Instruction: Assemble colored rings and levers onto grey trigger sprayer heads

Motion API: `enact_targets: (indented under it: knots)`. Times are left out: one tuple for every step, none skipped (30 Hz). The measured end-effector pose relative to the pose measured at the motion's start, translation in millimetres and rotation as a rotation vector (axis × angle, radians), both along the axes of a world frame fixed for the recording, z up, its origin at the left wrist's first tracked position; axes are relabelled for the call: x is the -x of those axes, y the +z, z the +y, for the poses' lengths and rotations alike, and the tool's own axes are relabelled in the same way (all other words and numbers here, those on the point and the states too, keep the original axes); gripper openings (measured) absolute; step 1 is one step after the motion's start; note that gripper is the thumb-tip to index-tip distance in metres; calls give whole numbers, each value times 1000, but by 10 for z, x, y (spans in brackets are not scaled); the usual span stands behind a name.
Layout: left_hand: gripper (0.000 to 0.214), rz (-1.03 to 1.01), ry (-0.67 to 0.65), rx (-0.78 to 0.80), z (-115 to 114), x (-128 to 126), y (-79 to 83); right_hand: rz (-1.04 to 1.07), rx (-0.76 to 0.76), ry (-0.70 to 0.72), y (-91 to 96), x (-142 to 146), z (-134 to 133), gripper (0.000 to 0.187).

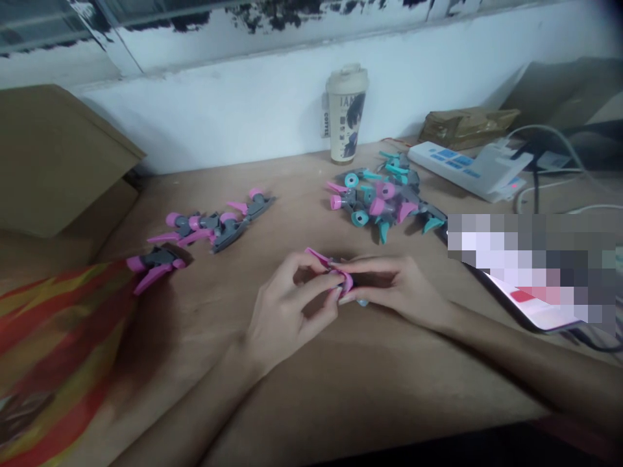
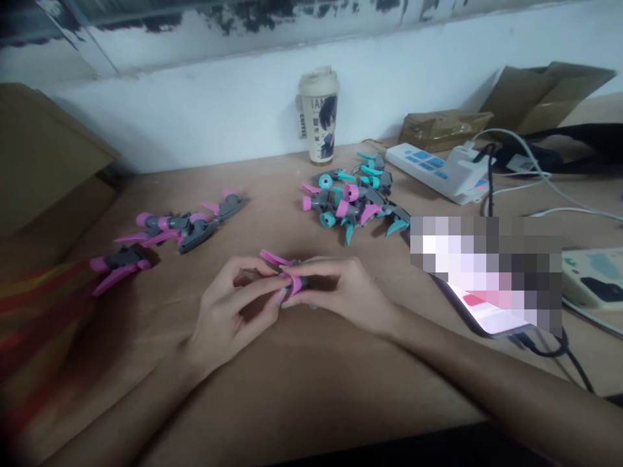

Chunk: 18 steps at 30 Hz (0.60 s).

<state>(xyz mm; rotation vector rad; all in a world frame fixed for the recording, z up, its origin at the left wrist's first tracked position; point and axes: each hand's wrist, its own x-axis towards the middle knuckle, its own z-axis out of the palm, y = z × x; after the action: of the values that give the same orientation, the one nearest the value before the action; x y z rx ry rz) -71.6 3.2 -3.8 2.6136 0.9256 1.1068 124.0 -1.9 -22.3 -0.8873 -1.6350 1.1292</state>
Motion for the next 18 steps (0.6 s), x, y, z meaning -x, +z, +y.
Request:
enact_targets:
  knots:
    - [22,4,5,18,-1,-4,-2,17,28,11,5,-5,13,35]
    - [23,9,13,35,-4,-9,-4,36,53,20,7,-7,25,35]
    - [23,14,24,48,-7,-15,-6,54,69,27,7,-6,34,36]
    - [22,19,33,56,-10,-21,-5,61,73,34,4,-3,41,36]
    - [21,24,41,59,-13,-27,-3,58,65,37,0,1,46,36]
    - [20,30,47,61,-16,-33,3,45,45,34,-3,6,48,35]
    - [18,34,51,63,-19,-40,11,25,18,27,-5,11,48,34]
    - [16,36,54,67,-22,-46,21,2,-10,17,-4,15,46,33]
    - [15,36,54,72,-24,-52,32,-20,-36,6,0,18,44,31]
    - [13,35,52,77,-27,-57,43,-38,-59,-3,5,19,41,29]
    - [12,33,48,81,-29,-62,53,-52,-77,-8,11,18,38,28]
    - [12,31,44,83,-32,-66,61,-64,-89,-6,17,16,35,27]
    - [12,28,43,84,-34,-68,67,-74,-97,-2,22,13,32,27]
    - [12,27,42,86,-35,-68,71,-84,-102,1,24,9,30,26]
    - [11,23,38,89,-36,-67,73,-94,-106,3,24,4,28,26]
    - [11,20,33,93,-36,-66,73,-103,-110,1,21,0,27,26]
    - [11,17,28,97,-35,-63,72,-113,-116,-4,16,-3,28,26]
    - [11,17,22,103,-33,-60,71,-121,-125,-10,8,-5,29,25]
